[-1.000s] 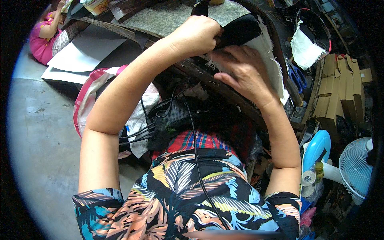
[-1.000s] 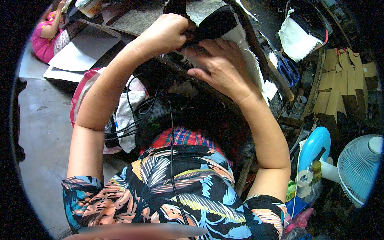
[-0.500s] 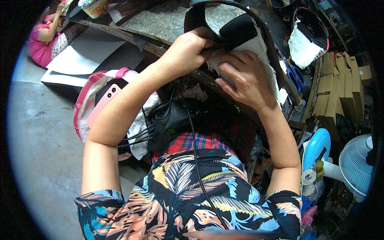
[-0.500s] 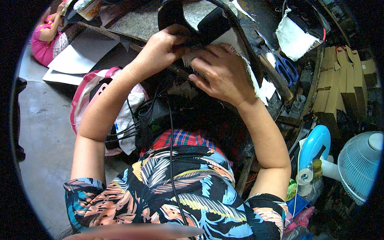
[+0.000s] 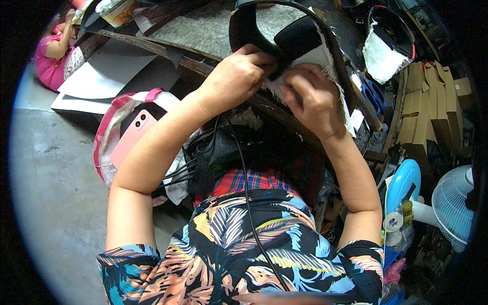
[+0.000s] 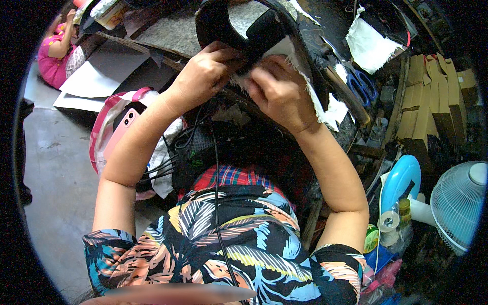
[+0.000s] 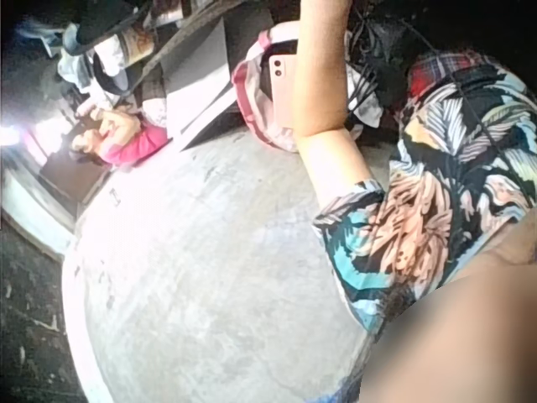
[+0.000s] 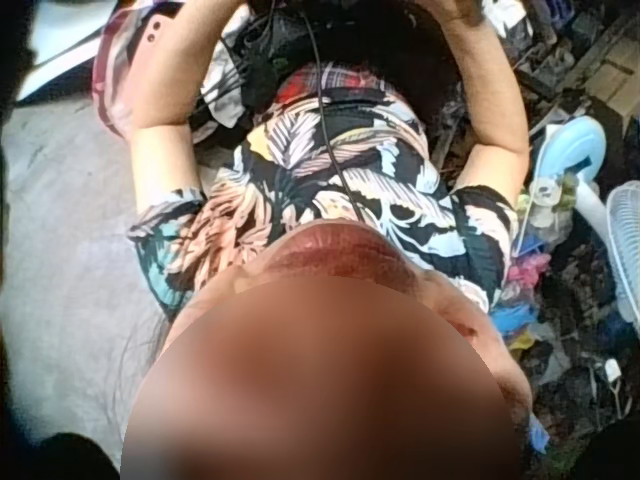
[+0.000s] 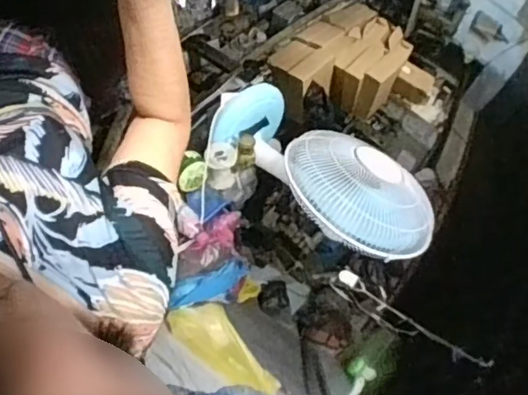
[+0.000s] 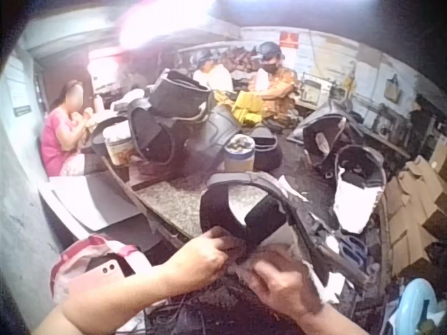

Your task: The person inserts white fabric into the opening of a black shoe, presses it into place, and trims excess fabric with scissors. The person repeats this process on multiple shoes, adjusting and cutting the fabric to fit the shoe interior.

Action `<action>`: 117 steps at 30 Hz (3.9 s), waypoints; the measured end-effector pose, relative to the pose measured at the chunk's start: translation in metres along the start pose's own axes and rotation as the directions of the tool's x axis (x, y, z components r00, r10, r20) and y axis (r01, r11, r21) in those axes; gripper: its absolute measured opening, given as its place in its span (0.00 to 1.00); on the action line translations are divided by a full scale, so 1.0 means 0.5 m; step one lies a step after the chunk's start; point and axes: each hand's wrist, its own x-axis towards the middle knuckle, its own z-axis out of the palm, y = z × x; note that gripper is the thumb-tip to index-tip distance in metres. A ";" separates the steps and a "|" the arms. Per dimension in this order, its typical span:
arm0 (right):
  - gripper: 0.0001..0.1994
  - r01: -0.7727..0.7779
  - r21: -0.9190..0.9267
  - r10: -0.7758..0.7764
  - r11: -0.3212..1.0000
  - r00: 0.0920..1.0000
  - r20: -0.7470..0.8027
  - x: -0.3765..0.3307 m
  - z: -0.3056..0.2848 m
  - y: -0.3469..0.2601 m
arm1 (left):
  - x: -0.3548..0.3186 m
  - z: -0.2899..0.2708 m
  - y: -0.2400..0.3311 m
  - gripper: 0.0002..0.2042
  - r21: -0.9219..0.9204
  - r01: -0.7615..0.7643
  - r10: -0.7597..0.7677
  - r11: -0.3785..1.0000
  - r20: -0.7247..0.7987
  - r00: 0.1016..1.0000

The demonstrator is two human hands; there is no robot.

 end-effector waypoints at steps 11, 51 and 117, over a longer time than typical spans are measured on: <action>0.09 -0.358 0.414 0.451 0.837 0.880 -0.152 0.012 0.016 0.048 | 0.017 -0.007 0.006 0.17 0.001 -0.113 0.113 0.994 0.045 0.993; 0.26 -0.284 -0.316 0.317 0.905 0.947 0.054 0.102 0.022 0.061 | 0.053 -0.017 -0.064 0.47 0.037 0.264 -0.266 0.964 0.087 0.960; 0.23 -0.674 0.572 0.571 0.468 0.724 0.386 0.100 0.028 0.115 | 0.098 0.026 -0.058 0.09 -0.209 0.320 -0.358 0.924 -0.182 0.916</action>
